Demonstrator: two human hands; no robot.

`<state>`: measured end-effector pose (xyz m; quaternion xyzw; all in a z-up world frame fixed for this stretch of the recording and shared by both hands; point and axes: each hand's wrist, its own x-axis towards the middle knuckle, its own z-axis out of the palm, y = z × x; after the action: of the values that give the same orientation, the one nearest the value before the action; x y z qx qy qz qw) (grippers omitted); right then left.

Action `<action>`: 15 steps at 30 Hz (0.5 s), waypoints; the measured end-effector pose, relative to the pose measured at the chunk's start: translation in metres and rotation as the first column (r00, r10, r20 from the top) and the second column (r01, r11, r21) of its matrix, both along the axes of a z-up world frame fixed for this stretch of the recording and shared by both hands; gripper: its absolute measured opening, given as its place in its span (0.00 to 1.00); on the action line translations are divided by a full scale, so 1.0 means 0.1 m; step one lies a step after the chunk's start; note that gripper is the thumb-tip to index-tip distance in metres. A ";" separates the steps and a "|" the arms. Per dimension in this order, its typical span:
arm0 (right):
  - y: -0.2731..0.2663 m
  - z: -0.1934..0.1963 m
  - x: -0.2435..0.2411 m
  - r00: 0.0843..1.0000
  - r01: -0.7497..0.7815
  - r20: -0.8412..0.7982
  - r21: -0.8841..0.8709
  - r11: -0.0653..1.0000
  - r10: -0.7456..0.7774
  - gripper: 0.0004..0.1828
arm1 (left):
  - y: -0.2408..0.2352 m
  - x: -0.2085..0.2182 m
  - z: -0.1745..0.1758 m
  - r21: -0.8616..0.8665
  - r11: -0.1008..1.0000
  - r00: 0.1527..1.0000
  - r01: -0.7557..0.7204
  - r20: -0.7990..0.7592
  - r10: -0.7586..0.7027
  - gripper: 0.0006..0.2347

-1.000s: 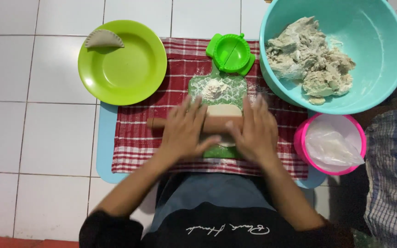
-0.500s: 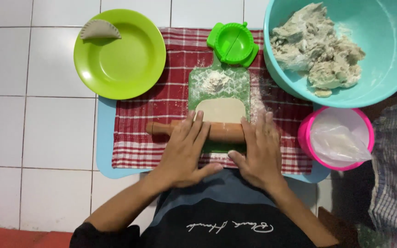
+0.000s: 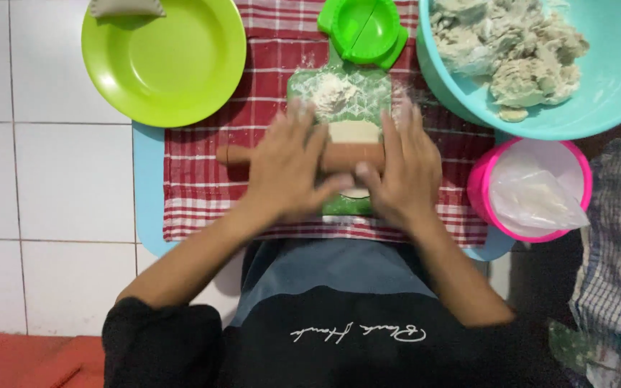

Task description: Rolling out dough with a rolling pin and using a plastic mold to shape pastries.

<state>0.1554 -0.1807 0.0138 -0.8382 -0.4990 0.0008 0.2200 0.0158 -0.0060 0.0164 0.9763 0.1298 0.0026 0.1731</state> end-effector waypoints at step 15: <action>0.52 0.08 0.59 0.948 -0.077 -0.302 0.087 0.993 0.100 0.54 | 0.79 0.72 -0.28 0.302 0.953 0.915 0.010 0.383 -0.130 0.38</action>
<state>0.2146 -0.1282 0.0218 -0.7960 -0.4956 0.1220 0.3253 0.0876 0.0729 -0.0114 0.9741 0.0546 0.2141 0.0488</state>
